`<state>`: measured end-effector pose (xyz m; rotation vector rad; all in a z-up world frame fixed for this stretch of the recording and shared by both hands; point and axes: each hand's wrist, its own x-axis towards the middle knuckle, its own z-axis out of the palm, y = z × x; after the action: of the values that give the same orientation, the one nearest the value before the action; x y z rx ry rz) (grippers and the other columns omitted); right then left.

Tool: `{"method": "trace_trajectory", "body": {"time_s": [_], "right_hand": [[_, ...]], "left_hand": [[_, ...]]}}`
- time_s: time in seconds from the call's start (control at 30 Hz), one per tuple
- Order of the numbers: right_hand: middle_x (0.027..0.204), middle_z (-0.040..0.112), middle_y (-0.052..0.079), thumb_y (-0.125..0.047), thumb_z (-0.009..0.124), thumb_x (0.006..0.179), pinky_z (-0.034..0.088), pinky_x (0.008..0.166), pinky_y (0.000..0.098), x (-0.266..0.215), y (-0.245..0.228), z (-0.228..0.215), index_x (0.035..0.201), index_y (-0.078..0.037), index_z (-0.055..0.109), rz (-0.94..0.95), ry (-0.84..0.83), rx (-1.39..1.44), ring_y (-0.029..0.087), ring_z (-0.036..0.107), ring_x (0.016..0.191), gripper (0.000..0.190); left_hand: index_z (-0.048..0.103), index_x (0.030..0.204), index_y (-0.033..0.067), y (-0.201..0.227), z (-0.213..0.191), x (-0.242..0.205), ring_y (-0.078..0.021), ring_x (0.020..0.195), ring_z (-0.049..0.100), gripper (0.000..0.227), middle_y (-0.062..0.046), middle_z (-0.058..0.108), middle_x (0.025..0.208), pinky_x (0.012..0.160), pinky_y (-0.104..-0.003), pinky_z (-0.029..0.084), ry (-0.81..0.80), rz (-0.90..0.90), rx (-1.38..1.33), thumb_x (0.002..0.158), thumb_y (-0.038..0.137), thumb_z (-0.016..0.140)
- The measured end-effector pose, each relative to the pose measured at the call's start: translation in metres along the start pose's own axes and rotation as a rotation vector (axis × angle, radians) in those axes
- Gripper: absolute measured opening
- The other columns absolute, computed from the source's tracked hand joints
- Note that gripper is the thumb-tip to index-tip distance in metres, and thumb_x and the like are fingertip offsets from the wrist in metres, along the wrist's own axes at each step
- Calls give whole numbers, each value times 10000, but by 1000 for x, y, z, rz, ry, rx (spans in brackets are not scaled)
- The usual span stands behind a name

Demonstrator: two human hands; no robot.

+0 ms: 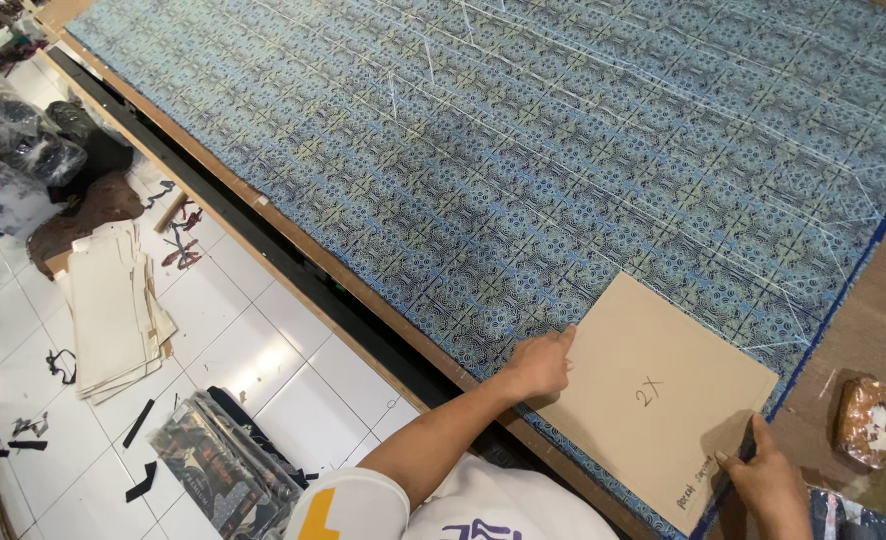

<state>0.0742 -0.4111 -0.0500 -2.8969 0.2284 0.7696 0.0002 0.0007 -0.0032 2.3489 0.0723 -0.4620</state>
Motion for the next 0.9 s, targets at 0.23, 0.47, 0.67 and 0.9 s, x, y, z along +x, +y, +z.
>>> {"method": "trace_trajectory", "body": {"time_s": [0.23,0.47,0.67,0.9], "right_hand": [[971,795,227,-355,817,802,590,920,484,-3,-7,-6,1700,-193,300,-3,-7,-22,396,782,979,1049],[1074,819,219,-371,812,832,547,1013,497,-9,-18,-11,1706,-232,275,85,-53,-35,378,763,1083,1034],[1236,754,231,-375,813,809,525,1070,495,-5,-10,-3,1695,-215,291,-2,15,-55,412,719,1185,1041],[1292,701,230,-370,834,779,517,1045,489,-4,-5,-2,1656,-212,324,-31,46,-41,423,670,1220,1026]], "left_hand": [[314,1566,9,-3,5,4,-383,1147,624,743,-229,621,1241,999,-502,471,19,-15,10,925,220,624],[317,1575,7,-3,5,4,-375,1144,632,733,-226,626,1235,1008,-505,472,9,-14,5,937,219,608],[315,1573,8,-5,8,4,-379,1132,626,747,-225,617,1226,994,-506,471,23,-10,8,925,221,619],[323,1565,4,-8,8,4,-375,1130,626,748,-225,618,1226,986,-507,470,36,14,1,913,213,623]]}}
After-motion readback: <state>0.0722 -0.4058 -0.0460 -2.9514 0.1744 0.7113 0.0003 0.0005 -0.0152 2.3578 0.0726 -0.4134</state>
